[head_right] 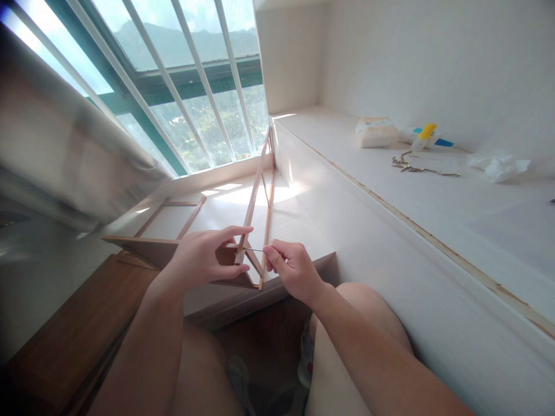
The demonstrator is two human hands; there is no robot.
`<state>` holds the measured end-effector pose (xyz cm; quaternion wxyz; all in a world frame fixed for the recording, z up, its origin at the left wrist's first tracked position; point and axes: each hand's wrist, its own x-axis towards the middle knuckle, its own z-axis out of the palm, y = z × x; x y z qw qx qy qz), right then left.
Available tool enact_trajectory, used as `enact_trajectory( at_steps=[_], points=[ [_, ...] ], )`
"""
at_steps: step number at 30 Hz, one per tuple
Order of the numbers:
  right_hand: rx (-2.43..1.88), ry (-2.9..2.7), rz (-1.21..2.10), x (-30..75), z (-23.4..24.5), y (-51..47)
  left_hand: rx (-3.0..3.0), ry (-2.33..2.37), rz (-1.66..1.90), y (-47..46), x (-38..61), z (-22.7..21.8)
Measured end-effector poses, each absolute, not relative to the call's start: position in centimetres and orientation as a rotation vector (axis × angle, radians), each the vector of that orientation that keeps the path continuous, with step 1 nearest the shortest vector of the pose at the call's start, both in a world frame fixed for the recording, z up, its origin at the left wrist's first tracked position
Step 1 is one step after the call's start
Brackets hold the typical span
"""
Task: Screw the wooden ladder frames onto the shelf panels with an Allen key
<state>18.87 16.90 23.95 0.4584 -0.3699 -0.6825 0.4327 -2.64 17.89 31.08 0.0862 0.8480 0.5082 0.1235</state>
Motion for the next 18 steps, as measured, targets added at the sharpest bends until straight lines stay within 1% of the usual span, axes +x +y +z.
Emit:
enact_trajectory(
  at_steps=[6, 18],
  points=[
    [-0.875, -1.505, 1.281, 18.33, 24.04, 16.8, 2.527, 1.516, 0.361, 17.87, -2.68, 31.07],
    [-0.899, -1.507, 1.2, 18.29, 24.09, 16.5, 2.537, 1.504, 0.377, 17.93, -2.71, 30.93]
  ],
)
